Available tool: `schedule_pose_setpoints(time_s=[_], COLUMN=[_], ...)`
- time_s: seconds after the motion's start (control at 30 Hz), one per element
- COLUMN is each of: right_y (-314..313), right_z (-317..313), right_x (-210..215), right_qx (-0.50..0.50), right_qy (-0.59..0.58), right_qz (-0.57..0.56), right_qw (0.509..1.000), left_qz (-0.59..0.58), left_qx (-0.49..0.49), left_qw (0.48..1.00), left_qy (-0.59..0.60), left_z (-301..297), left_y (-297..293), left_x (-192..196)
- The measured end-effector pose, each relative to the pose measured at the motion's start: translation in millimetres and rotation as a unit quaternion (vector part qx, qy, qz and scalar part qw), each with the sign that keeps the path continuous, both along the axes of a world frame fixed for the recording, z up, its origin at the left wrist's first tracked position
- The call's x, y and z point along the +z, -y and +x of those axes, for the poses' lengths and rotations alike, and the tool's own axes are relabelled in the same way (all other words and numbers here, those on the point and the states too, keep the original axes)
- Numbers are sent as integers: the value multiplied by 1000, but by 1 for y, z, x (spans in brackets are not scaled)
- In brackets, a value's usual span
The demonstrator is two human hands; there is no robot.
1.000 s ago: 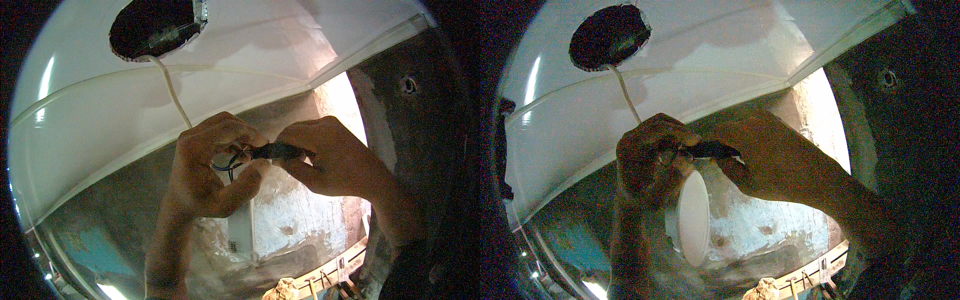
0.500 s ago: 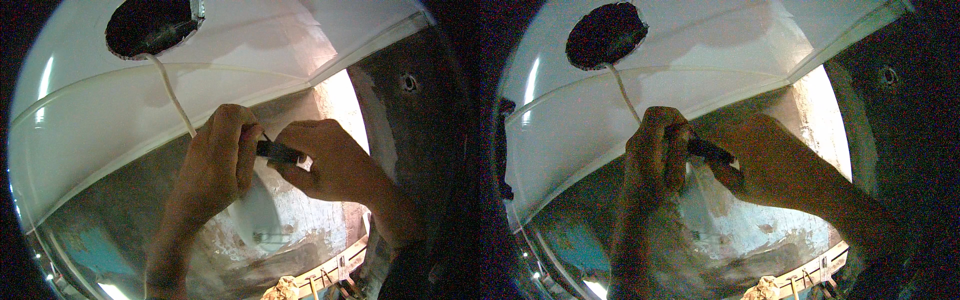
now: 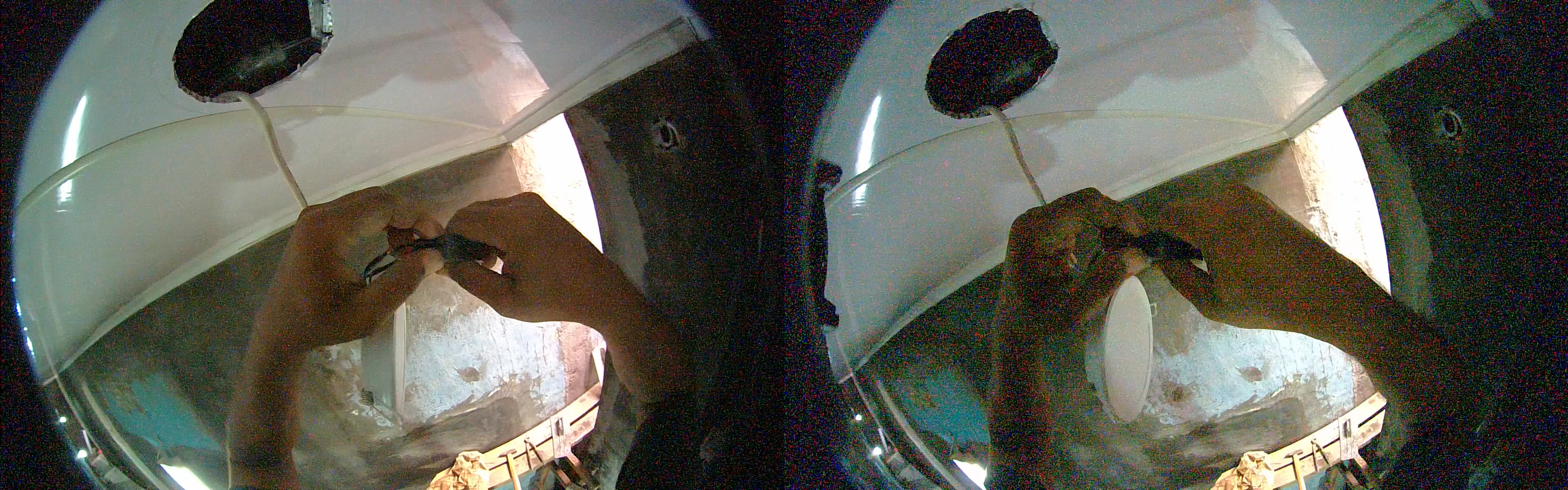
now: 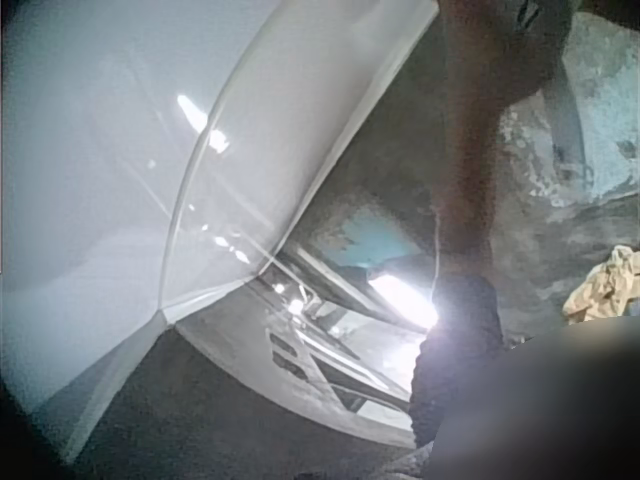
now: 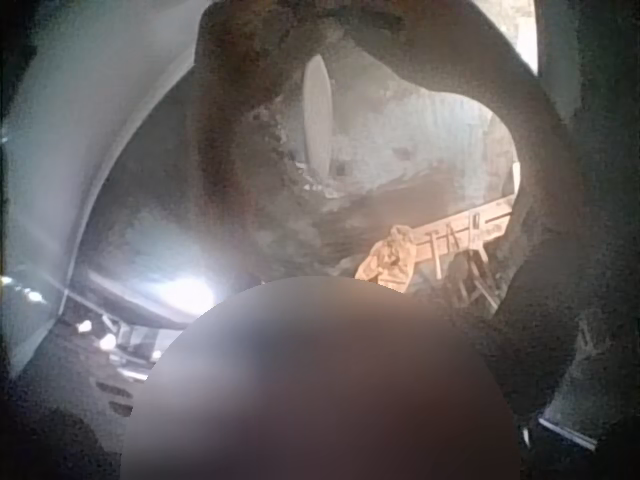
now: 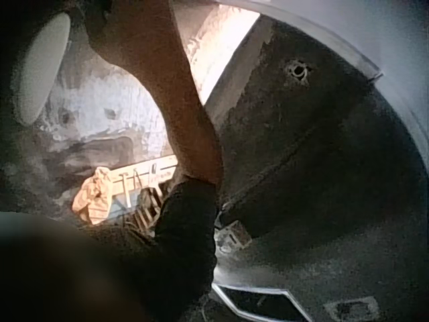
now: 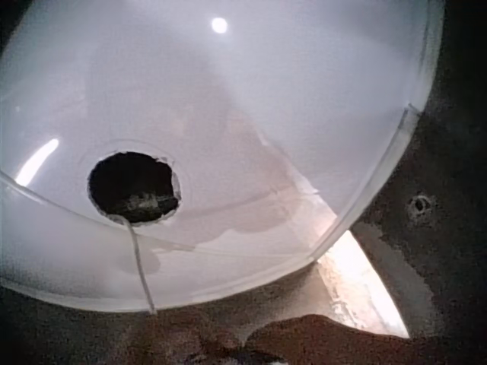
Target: The person installs a ceiling light fixture by stripping and taping wires, inserting them into a conduit, and mounting the fixture to the ceiling. The person uses pliers and electrical tape to prepare the wires and then secures the fixture in place.
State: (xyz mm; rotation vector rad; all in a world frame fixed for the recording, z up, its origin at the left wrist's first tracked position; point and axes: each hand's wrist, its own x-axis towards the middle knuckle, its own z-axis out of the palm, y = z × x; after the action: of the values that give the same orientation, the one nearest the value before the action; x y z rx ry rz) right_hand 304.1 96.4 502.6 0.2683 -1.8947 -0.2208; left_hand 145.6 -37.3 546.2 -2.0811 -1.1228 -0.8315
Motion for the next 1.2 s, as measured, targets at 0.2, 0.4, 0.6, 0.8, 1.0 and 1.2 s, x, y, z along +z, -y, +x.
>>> schedule_pose_setpoints(time_s=[0.2, 0.4, 0.6, 0.8, 1.0, 1.2], right_y=[12, 20, 14, 17, 0, -4], right_z=[-5, -8, -17, -17, -17, -27], right_x=[-3, -9, -13, -24, -16, -17], right_qx=[29, -7, -12, 109, 104, 80], right_qy=[30, -7, -64, -111, -137, -184], right_qz=[-30, -37, 47, -138, -70, 21], right_qw=[999, 999, 997, 978, 983, 979], left_qz=[42, 137, 165, 205, -95, -139], left_qx=[38, 9, -6, -33, -165, -225], left_qw=[998, 991, 986, 974, 969, 951], left_qy=[-27, -10, 32, 90, 160, 159], left_z=[-7, -1, -4, -9, -17, -26], left_y=[7, -6, -17, -19, -1, -3], left_x=[2, -11, -12, -14, -2, 3])
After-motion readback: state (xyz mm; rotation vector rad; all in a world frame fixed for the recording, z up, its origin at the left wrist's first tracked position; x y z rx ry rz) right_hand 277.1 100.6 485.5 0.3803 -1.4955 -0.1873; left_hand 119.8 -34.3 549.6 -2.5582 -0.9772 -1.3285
